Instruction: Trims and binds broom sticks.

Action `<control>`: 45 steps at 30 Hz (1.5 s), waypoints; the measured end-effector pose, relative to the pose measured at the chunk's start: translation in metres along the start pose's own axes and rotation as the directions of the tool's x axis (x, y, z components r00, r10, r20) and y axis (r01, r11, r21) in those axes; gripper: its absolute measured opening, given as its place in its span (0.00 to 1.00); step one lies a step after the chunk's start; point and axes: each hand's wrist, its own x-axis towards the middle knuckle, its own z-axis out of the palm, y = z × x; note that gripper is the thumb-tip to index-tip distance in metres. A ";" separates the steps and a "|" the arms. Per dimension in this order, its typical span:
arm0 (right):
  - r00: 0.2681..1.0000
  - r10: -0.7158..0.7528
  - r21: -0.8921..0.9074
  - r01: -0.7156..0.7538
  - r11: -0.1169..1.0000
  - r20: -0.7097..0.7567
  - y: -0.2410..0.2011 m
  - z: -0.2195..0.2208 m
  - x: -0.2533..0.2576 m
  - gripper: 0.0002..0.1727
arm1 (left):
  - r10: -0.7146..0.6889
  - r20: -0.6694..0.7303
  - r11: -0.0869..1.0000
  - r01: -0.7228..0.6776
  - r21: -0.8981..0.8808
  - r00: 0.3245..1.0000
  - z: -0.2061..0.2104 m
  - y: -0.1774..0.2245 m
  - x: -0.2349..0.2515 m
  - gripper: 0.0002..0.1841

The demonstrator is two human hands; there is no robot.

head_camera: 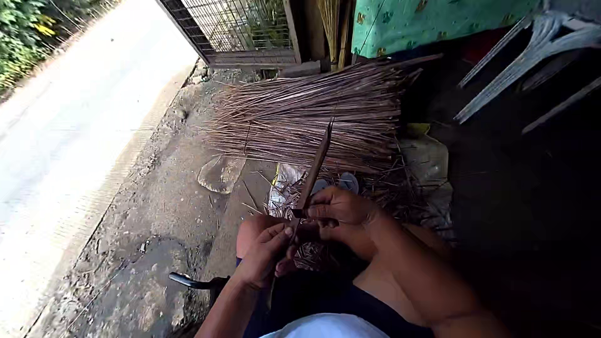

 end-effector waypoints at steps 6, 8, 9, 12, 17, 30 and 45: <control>0.989 -0.055 -0.025 0.051 0.998 -0.139 0.010 -0.006 0.006 0.14 | -0.003 -0.007 1.000 0.003 -0.005 1.000 -0.008 0.001 -0.010 0.15; 0.987 -0.056 -0.031 0.052 0.998 -0.148 0.012 -0.009 0.007 0.14 | -0.013 0.011 0.999 0.013 -0.030 1.000 -0.010 -0.002 -0.016 0.15; 0.985 -0.064 -0.026 0.061 0.998 -0.157 0.013 -0.011 0.008 0.13 | -0.020 0.021 0.999 0.021 -0.038 1.000 -0.011 -0.003 -0.019 0.15; 0.966 -0.103 -0.016 0.102 0.995 -0.239 0.014 -0.016 0.010 0.12 | -0.036 0.030 0.998 0.038 -0.049 0.999 -0.016 -0.006 -0.026 0.15; 0.893 -0.045 -0.012 0.044 0.999 -0.448 0.019 -0.032 0.016 0.15 | -0.063 -0.028 0.998 0.062 -0.031 0.998 -0.024 -0.010 -0.033 0.16; 0.918 0.123 0.207 -0.045 0.977 -0.377 0.015 -0.010 0.026 0.18 | -0.074 -0.118 0.997 0.077 0.023 0.990 -0.034 -0.013 -0.037 0.21; 0.997 -0.024 0.174 0.037 0.984 -0.074 0.021 0.012 0.025 0.15 | -0.106 0.070 0.990 0.112 -0.085 0.992 -0.028 -0.013 -0.049 0.21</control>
